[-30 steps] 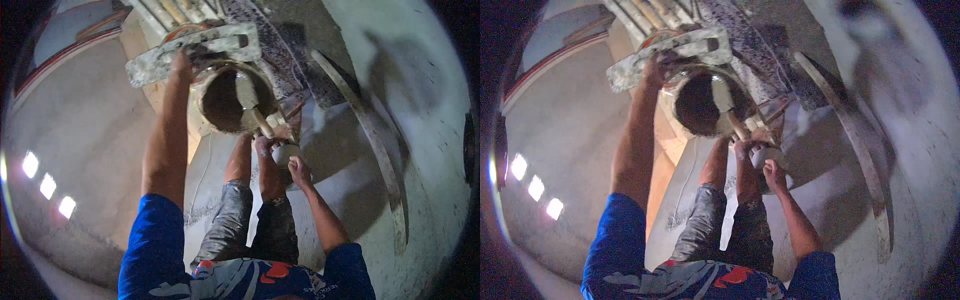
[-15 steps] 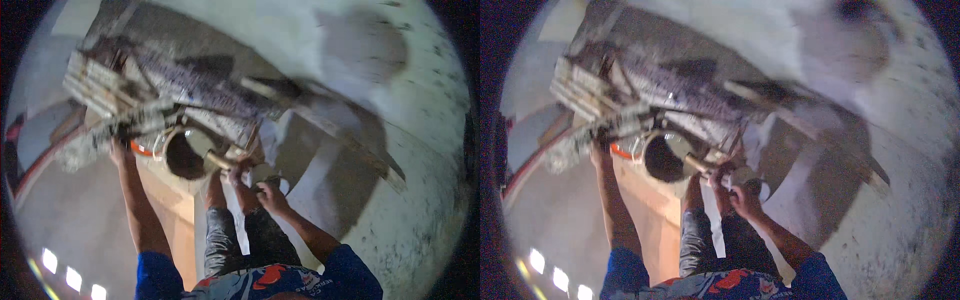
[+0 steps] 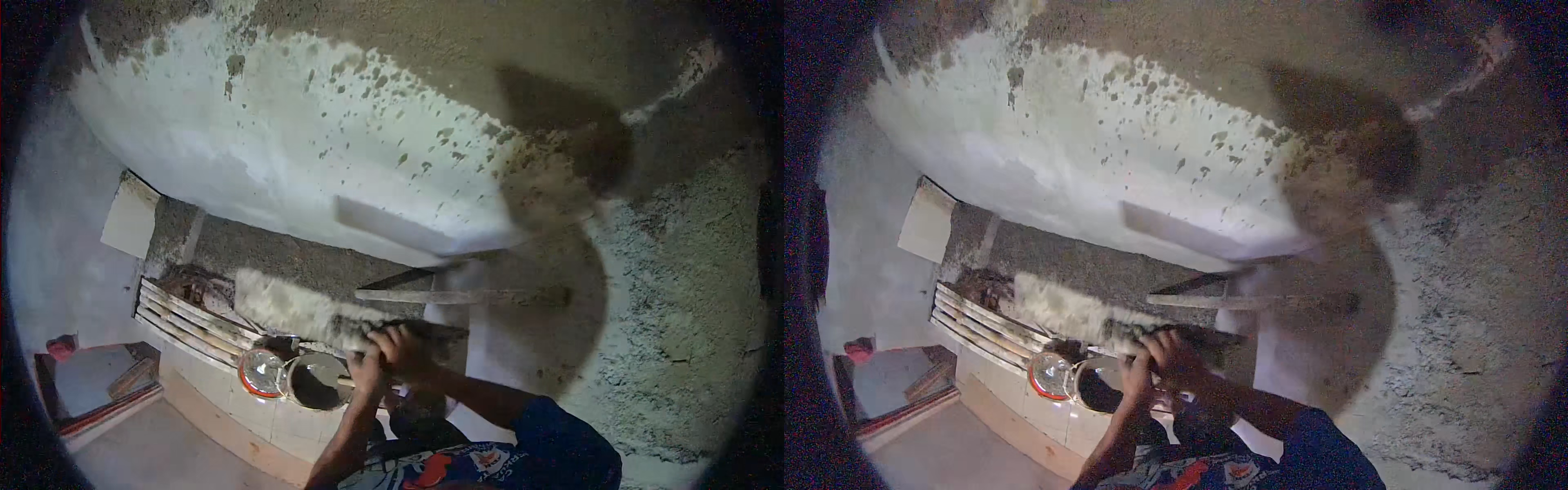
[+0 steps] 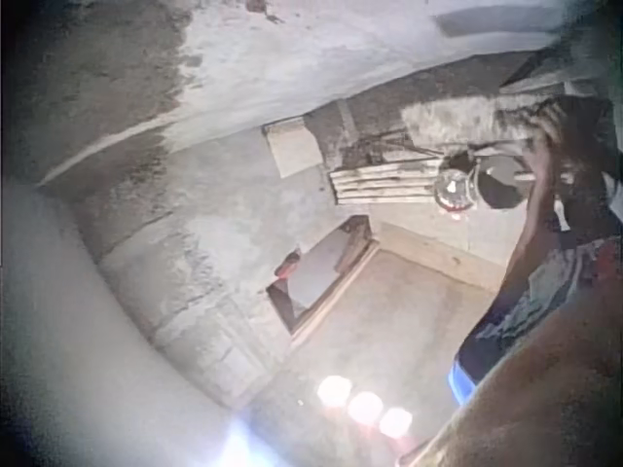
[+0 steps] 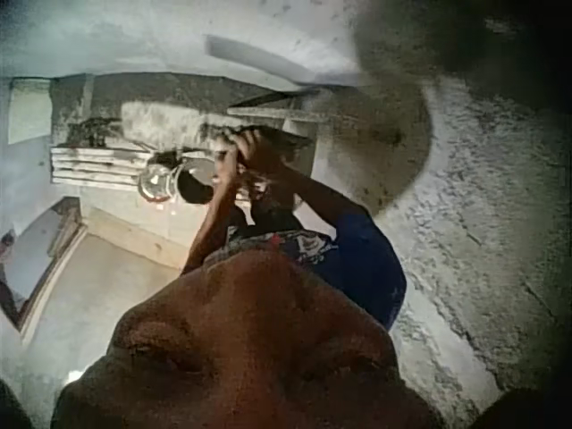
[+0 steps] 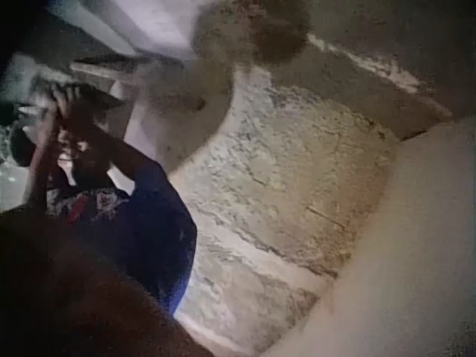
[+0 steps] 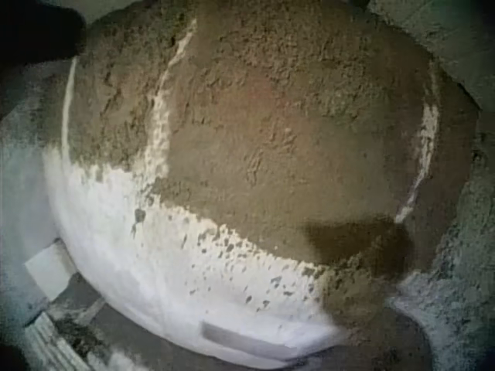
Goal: The person smooths mortar on a wall using a float board, scoops wet mortar from a bucket with a trowel, and applies it onto the wall.
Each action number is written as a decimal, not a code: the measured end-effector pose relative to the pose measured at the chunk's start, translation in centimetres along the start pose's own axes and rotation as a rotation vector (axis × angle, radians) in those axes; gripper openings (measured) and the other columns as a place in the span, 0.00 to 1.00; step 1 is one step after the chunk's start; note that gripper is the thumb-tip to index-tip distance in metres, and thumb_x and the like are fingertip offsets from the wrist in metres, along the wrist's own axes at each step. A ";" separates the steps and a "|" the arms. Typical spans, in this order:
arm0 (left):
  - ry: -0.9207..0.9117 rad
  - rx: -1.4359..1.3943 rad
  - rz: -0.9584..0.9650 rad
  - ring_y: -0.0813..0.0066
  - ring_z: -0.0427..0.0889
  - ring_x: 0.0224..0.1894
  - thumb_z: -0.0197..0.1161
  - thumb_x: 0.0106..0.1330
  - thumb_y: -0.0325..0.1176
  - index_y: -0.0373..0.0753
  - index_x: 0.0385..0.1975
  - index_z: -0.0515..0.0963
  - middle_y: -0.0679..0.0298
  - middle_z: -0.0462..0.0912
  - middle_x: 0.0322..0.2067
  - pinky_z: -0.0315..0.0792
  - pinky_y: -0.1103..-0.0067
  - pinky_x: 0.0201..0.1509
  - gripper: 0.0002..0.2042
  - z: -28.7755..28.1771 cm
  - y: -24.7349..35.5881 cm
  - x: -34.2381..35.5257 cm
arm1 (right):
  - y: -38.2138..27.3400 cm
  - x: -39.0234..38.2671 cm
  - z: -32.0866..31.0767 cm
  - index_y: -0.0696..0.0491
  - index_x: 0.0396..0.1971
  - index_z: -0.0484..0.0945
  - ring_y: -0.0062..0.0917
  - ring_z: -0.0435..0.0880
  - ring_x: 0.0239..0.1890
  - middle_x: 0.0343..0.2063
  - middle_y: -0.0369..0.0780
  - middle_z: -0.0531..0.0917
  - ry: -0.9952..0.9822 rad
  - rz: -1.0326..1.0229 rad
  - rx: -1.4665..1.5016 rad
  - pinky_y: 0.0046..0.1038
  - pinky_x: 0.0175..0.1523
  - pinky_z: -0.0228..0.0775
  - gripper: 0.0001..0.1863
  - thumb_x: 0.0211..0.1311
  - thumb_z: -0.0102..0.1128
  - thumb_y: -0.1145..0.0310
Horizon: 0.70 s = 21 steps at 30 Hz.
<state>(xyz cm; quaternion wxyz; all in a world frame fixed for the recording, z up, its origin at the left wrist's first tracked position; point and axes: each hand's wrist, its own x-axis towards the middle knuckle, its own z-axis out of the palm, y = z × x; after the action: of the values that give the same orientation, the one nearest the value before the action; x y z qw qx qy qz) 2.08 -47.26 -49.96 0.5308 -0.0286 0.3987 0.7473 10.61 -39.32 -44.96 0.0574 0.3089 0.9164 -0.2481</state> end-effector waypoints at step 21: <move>0.638 1.307 -0.466 0.63 0.73 0.47 0.49 0.68 0.39 0.39 0.52 0.72 0.57 0.75 0.46 0.71 0.67 0.50 0.17 -43.0 2.0 -27.7 | 30.7 3.7 -33.7 0.50 0.53 0.72 0.37 0.79 0.45 0.38 0.44 0.80 0.481 -0.072 -1.010 0.36 0.51 0.71 0.24 0.53 0.57 0.67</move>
<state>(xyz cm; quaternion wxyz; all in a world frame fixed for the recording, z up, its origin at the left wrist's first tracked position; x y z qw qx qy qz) -3.83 -95.79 -65.16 0.4429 -0.0065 0.8776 0.1834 27.57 0.24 -29.50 -0.0206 0.2594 0.9186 0.2975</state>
